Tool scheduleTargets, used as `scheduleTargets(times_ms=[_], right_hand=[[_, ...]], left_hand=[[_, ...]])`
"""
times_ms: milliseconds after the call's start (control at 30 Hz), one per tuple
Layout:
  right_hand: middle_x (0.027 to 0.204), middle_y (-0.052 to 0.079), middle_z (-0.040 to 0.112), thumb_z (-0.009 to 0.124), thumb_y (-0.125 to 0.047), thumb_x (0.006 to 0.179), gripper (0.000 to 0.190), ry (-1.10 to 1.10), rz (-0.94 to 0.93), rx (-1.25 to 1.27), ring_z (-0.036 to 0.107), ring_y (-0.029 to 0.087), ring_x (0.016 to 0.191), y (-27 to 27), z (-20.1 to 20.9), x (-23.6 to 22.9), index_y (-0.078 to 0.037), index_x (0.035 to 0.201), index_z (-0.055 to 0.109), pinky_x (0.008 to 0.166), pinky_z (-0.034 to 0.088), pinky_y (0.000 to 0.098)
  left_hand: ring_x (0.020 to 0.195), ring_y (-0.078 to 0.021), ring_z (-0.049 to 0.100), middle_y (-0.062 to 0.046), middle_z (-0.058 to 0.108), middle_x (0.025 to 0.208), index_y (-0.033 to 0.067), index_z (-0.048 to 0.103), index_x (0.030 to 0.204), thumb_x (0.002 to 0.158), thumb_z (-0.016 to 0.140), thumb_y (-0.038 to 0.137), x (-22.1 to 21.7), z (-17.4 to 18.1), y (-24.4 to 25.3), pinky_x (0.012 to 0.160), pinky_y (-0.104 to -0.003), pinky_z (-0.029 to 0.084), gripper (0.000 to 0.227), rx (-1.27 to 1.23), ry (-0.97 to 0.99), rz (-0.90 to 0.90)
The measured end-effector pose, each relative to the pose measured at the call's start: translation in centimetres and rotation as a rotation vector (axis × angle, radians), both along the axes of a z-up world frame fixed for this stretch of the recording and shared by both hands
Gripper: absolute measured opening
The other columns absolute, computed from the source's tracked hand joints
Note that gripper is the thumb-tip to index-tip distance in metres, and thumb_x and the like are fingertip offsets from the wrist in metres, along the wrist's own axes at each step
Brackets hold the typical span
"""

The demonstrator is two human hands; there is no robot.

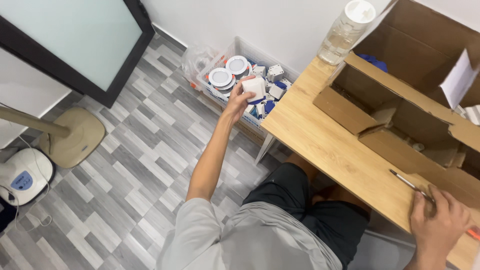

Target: The person unscrews screws from a blue electrical outlet and then attaches it to a white mounting box using a screwdriver.

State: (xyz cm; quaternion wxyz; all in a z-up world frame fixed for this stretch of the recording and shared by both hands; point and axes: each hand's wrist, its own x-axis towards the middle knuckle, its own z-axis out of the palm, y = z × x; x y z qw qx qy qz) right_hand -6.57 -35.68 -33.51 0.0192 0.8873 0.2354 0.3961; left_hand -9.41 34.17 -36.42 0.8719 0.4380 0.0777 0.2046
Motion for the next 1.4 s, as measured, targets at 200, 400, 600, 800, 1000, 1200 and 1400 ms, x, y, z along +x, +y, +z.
scheduleTargets(times_ms=[200, 400, 600, 800, 1000, 1200, 1400], right_hand=[[0.145, 0.013, 0.079, 0.089, -0.006, 0.116, 0.022, 0.106, 0.183, 0.184, 0.073, 0.035, 0.132, 4.0, 3.1, -1.7, -0.005, 0.138, 0.086, 0.123, 0.049, 0.0474], [0.144, 0.019, 0.071, 0.076, -0.009, 0.104, 0.04, 0.514, 0.532, 0.425, 0.067, 0.035, 0.135, 13.0, 9.3, -4.8, 0.002, 0.142, 0.07, 0.123, 0.05, 0.0478], [0.152, 0.019, 0.067, 0.097, -0.02, 0.071, 0.101, 0.758, 0.593, 0.634, 0.064, 0.038, 0.138, 17.5, 11.8, -5.2, -0.002, 0.16, 0.052, 0.117, 0.049, 0.052], [0.132, 0.016, 0.078, 0.1, -0.018, 0.073, 0.076, 0.652, 0.543, 0.626, 0.074, 0.034, 0.123, 14.3, 7.5, -3.1, -0.001, 0.14, 0.071, 0.107, 0.058, 0.0445], [0.142, 0.012, 0.073, 0.092, -0.02, 0.083, 0.07, 0.702, 0.545, 0.536, 0.07, 0.025, 0.128, 13.9, 9.7, -3.5, -0.004, 0.147, 0.065, 0.111, 0.055, 0.0363], [0.143, 0.012, 0.072, 0.09, -0.02, 0.084, 0.069, 0.779, 0.574, 0.527, 0.068, 0.026, 0.132, 13.9, 9.7, -3.2, -0.006, 0.147, 0.065, 0.119, 0.052, 0.0384], [0.14, 0.011, 0.073, 0.089, -0.014, 0.085, 0.064, 0.751, 0.597, 0.555, 0.07, 0.025, 0.129, 14.0, 9.3, -2.9, -0.002, 0.144, 0.066, 0.116, 0.054, 0.0363]], left_hand=[[0.135, -0.026, 0.061, -0.013, 0.064, 0.152, 0.0118, 0.069, 0.145, 0.084, 0.094, 0.016, -2.8, 6.2, -6.7, 0.11, -0.039, 0.056, 0.066, 0.314, -0.234, 0.026], [0.12, -0.0252, 0.068, -0.013, 0.066, 0.14, 0.0096, 0.059, 0.144, 0.078, 0.096, 0.018, -3.7, 10.4, -17.9, 0.099, -0.032, 0.064, 0.076, 0.669, -0.158, -0.26], [0.123, -0.024, 0.071, -0.006, 0.063, 0.142, 0.0181, 0.058, 0.154, 0.065, 0.101, 0.009, -2.0, 8.1, -29.2, 0.111, -0.041, 0.059, 0.1, 0.549, -0.196, -0.484], [0.134, -0.0393, 0.068, -0.012, 0.06, 0.139, 0.024, 0.072, 0.144, 0.081, 0.091, 0.021, -1.5, 10.6, -30.3, 0.123, -0.054, 0.052, 0.066, 0.955, -0.352, -0.489], [0.134, -0.0205, 0.065, -0.004, 0.065, 0.135, 0.0187, 0.076, 0.133, 0.108, 0.07, 0.032, -2.2, 13.8, -31.0, 0.12, -0.038, 0.052, 0.029, 0.973, -0.281, -0.499], [0.126, -0.018, 0.071, -0.003, 0.071, 0.129, 0.0186, 0.08, 0.123, 0.103, 0.079, 0.025, -1.6, 13.2, -31.0, 0.117, -0.034, 0.055, 0.022, 0.91, -0.228, -0.502], [0.111, -0.0198, 0.07, -0.008, 0.071, 0.118, 0.0106, 0.065, 0.098, 0.094, 0.084, 0.025, -1.8, 14.1, -32.5, 0.102, -0.033, 0.057, 0.024, 0.829, -0.202, -0.414]])
